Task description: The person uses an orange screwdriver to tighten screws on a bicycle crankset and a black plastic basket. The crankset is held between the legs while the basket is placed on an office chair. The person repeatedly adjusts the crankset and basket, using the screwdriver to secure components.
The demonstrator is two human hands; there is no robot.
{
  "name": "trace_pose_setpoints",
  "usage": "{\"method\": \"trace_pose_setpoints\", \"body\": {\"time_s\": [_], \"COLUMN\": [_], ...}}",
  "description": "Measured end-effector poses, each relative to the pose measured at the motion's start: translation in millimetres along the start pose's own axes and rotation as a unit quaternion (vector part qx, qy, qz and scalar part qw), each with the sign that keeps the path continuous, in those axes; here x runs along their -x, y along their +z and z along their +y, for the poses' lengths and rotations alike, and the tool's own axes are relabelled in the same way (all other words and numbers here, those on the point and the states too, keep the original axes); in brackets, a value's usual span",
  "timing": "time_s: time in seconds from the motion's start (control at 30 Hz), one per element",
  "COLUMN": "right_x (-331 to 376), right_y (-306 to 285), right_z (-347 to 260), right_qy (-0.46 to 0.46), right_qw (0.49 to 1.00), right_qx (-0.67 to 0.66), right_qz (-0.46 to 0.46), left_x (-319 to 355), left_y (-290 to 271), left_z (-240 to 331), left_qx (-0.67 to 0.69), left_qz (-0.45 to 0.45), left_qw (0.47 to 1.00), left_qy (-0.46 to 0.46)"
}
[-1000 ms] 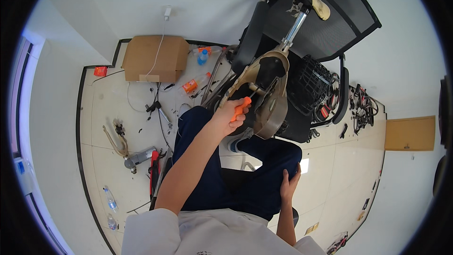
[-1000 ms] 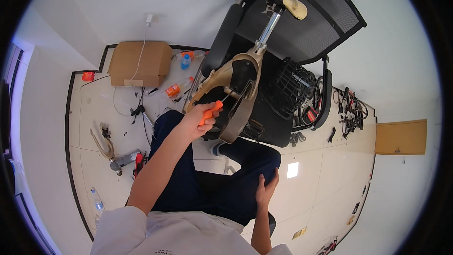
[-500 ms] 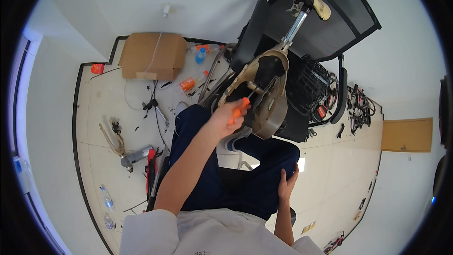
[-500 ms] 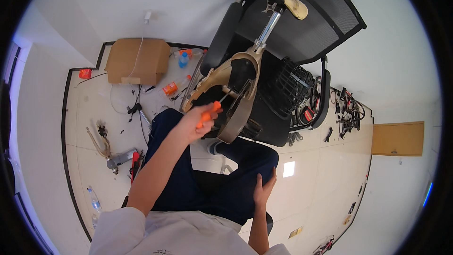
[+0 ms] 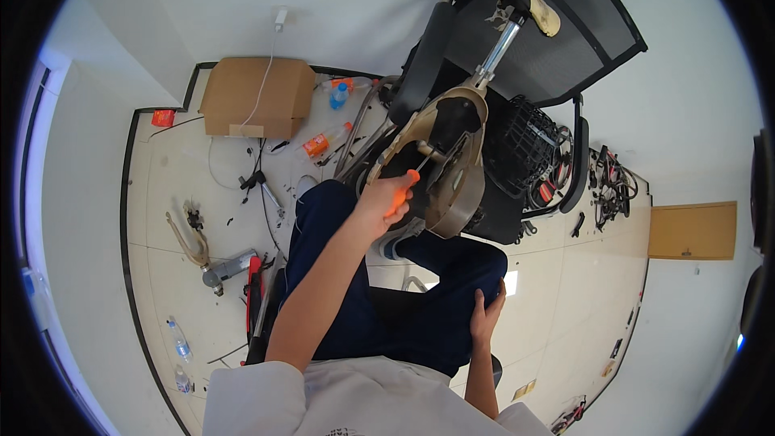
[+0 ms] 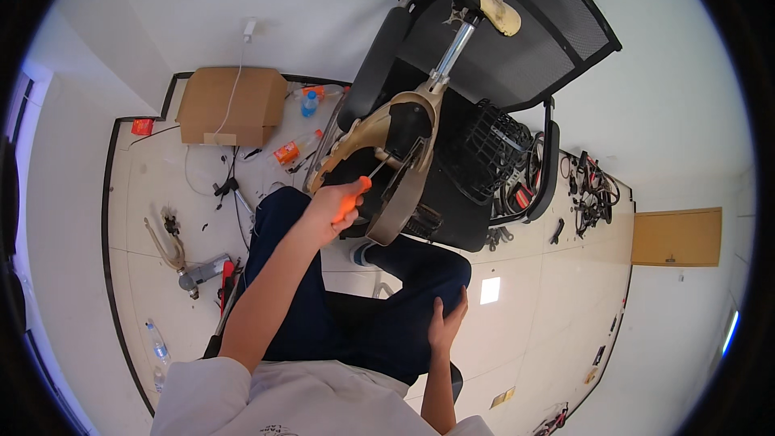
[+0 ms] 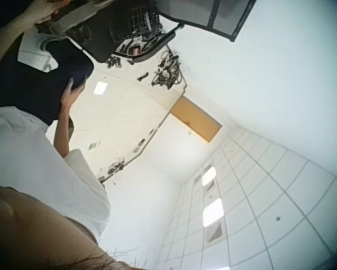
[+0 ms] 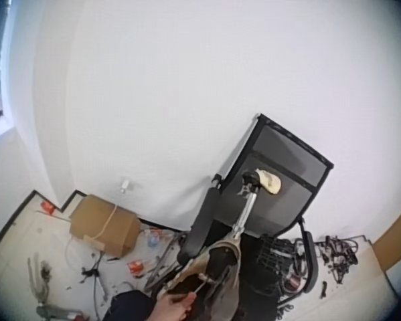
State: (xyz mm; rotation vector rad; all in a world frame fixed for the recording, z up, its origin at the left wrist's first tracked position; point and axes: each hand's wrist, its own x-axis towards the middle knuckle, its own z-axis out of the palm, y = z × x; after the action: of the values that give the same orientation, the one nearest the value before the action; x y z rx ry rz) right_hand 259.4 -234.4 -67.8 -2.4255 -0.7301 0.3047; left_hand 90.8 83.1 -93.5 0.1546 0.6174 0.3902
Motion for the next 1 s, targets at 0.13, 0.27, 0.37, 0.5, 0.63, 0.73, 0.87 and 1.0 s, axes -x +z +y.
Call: {"method": "trace_pose_setpoints", "body": {"time_s": [0.13,0.27,0.37,0.5,0.63,0.73,0.87,1.0], "right_x": [-0.2,-1.2,1.1,2.2,10.8,23.0,40.1,55.6], "right_y": [0.1,-0.8,-2.2,-4.4,-10.5,-15.5,-19.7,-3.9], "right_z": [-1.1,4.4,6.2,3.5,-3.2,9.0,-3.2,-46.7], "right_qy": [-0.005,-0.012,-0.007,-0.002,-0.003,-0.003,-0.008,-0.130], "right_qw": [1.000,1.000,1.000,1.000,1.000,0.999,1.000,0.991], "right_qx": [-0.004,-0.002,-0.003,-0.012,-0.017,-0.026,-0.006,0.022], "right_qz": [-0.002,-0.005,-0.002,-0.002,-0.013,-0.019,-0.008,0.000], "left_x": [6.9,10.0,16.3,19.6,29.8,40.1,41.3,38.4], "left_y": [2.8,3.6,8.1,-14.3,3.0,17.5,15.0,16.8], "left_z": [3.4,5.4,-7.1,-26.9,-21.3,-0.3,11.0,2.6], "left_qx": [0.118,0.014,-0.134,-0.412,-0.242,-0.256,-0.196,-0.319], "left_qz": [-0.014,0.062,0.142,0.193,0.161,0.161,0.106,0.177], "left_qw": [0.992,0.997,0.959,0.796,0.921,0.939,0.968,0.930], "left_qy": [-0.046,0.039,0.205,0.399,0.260,0.161,0.114,0.047]}}
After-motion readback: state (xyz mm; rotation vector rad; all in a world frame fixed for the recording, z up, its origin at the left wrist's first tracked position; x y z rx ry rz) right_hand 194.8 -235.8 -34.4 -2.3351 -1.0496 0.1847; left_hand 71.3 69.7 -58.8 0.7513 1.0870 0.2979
